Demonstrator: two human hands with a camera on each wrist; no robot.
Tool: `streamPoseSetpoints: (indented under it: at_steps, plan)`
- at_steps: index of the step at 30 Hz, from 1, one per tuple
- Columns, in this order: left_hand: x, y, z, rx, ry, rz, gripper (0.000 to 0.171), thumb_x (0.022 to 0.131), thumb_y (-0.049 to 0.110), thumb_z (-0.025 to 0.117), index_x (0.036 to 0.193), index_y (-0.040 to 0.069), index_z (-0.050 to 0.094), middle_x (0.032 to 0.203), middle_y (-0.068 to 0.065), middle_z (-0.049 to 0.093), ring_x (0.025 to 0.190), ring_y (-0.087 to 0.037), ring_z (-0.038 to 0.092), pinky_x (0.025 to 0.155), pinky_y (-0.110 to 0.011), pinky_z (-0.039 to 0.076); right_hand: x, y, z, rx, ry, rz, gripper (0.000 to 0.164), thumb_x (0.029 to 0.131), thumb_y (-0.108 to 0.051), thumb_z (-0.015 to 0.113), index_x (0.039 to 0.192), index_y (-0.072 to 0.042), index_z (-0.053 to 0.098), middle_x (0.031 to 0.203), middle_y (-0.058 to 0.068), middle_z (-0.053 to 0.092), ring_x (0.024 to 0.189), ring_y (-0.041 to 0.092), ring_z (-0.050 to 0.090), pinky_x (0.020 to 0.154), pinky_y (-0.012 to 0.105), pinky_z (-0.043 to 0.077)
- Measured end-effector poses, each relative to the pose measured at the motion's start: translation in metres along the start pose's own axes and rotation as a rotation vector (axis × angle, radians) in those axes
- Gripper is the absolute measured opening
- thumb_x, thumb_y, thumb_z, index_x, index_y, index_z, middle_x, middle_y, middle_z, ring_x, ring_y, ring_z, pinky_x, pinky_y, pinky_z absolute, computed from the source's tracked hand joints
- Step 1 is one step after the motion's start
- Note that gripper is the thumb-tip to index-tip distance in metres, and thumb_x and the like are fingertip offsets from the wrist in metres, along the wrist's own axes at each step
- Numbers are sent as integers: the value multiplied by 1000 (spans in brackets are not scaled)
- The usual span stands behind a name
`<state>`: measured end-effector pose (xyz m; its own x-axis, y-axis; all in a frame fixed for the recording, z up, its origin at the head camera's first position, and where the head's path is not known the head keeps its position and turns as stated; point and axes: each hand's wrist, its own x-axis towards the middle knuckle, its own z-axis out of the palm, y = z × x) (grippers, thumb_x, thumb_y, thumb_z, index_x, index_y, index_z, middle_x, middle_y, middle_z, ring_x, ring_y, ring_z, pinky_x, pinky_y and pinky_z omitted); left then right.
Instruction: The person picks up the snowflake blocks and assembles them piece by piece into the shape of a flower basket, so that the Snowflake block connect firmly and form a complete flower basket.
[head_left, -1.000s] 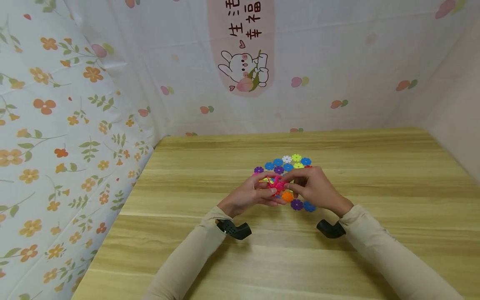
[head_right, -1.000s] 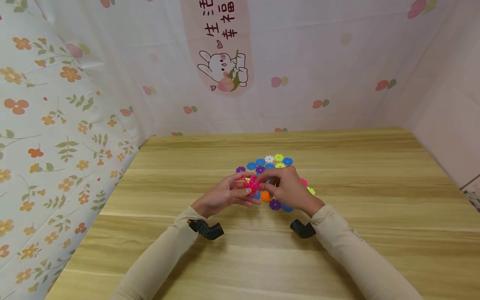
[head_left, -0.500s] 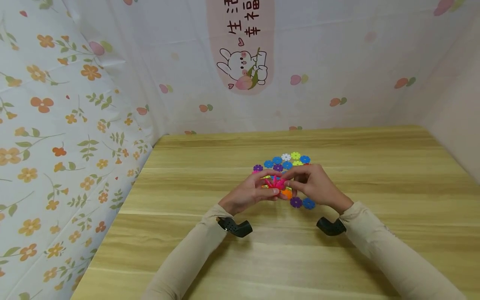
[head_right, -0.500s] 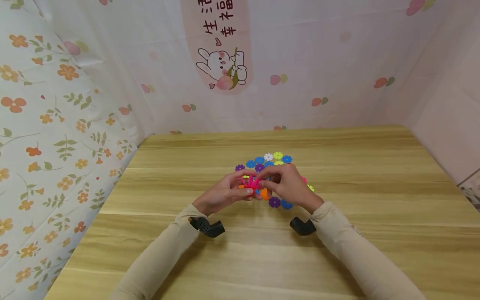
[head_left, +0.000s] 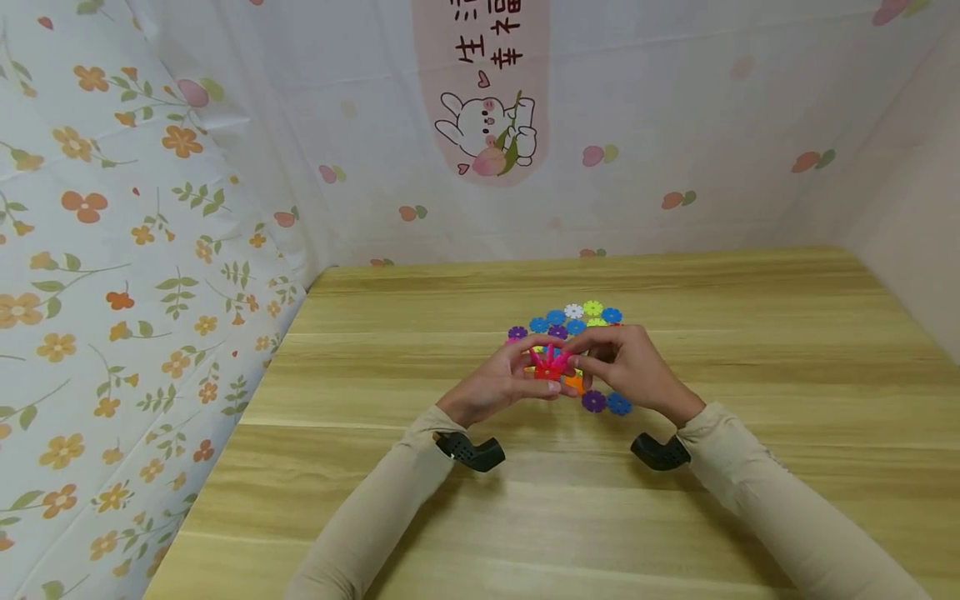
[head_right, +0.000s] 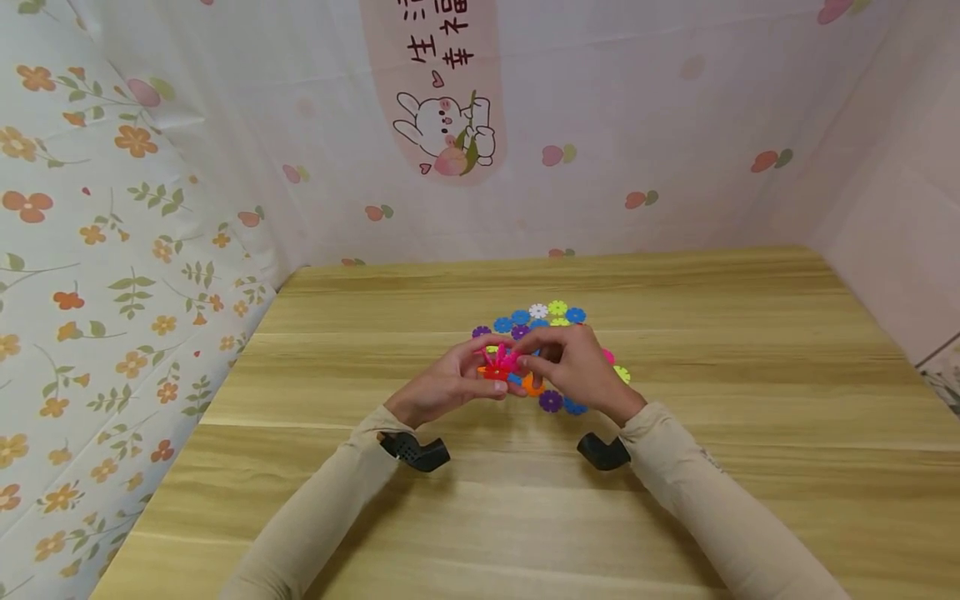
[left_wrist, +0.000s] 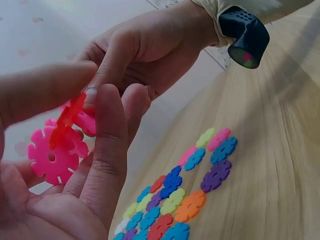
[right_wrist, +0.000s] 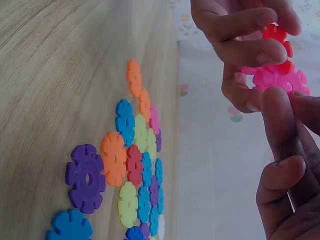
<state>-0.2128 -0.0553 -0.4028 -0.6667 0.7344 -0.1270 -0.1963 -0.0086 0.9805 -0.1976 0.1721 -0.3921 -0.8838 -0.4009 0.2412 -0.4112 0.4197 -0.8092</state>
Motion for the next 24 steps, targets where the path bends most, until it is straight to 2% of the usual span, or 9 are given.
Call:
streamPoseSetpoints:
  at_steps: [4,9,11,15,17,19,21,24]
  plan:
    - [0,1,0,71,22,-3,58,95,0,63,147,16,43,132,-25,55,118,-50,62,99,-40,57,-1,-1,1,-3,9,-3,8,90,-3,72,97,-5,76,82,11,74,59,19,66,57,32,58]
    - [1,-1,-2,119,23,8,54,96,5,64,146,15,46,128,-29,57,113,-54,62,92,-40,60,-1,-2,1,-9,10,-12,9,90,-2,72,97,-5,76,83,14,74,58,13,64,57,30,57]
    - [1,-2,-2,135,17,7,53,97,8,64,146,17,45,125,-29,65,112,-50,65,92,-40,59,-2,-2,1,-8,11,-16,10,90,-2,71,98,-5,76,83,15,74,57,10,63,56,29,56]
    - [1,-3,-1,175,23,-4,54,98,14,65,147,19,43,115,-21,73,108,-45,69,94,-42,57,-4,-1,1,-13,15,-31,11,91,0,70,98,-6,76,82,14,74,56,6,61,54,26,54]
    - [2,-3,0,189,38,-16,54,97,15,67,146,20,44,113,-14,71,107,-46,69,95,-41,57,-4,0,0,-28,16,-41,11,91,-1,71,98,-7,77,81,12,74,56,6,60,53,25,53]
    - [2,-3,0,198,52,-24,54,96,13,68,144,21,46,112,-9,63,105,-49,68,94,-38,56,-4,1,0,-51,18,-49,11,90,-3,72,97,-9,77,79,9,74,55,6,59,53,24,52]
    - [3,-4,0,200,58,-21,53,95,11,68,143,21,47,112,-9,55,105,-51,66,93,-35,55,-4,1,1,-73,22,-51,10,90,-4,73,97,-9,77,80,8,74,56,9,60,54,24,53]
    - [3,-5,0,158,35,-2,51,97,9,65,143,19,45,113,-13,65,109,-53,64,96,-38,56,-4,0,1,-94,27,-45,11,89,-4,73,98,-8,77,83,10,75,60,16,64,57,24,55]
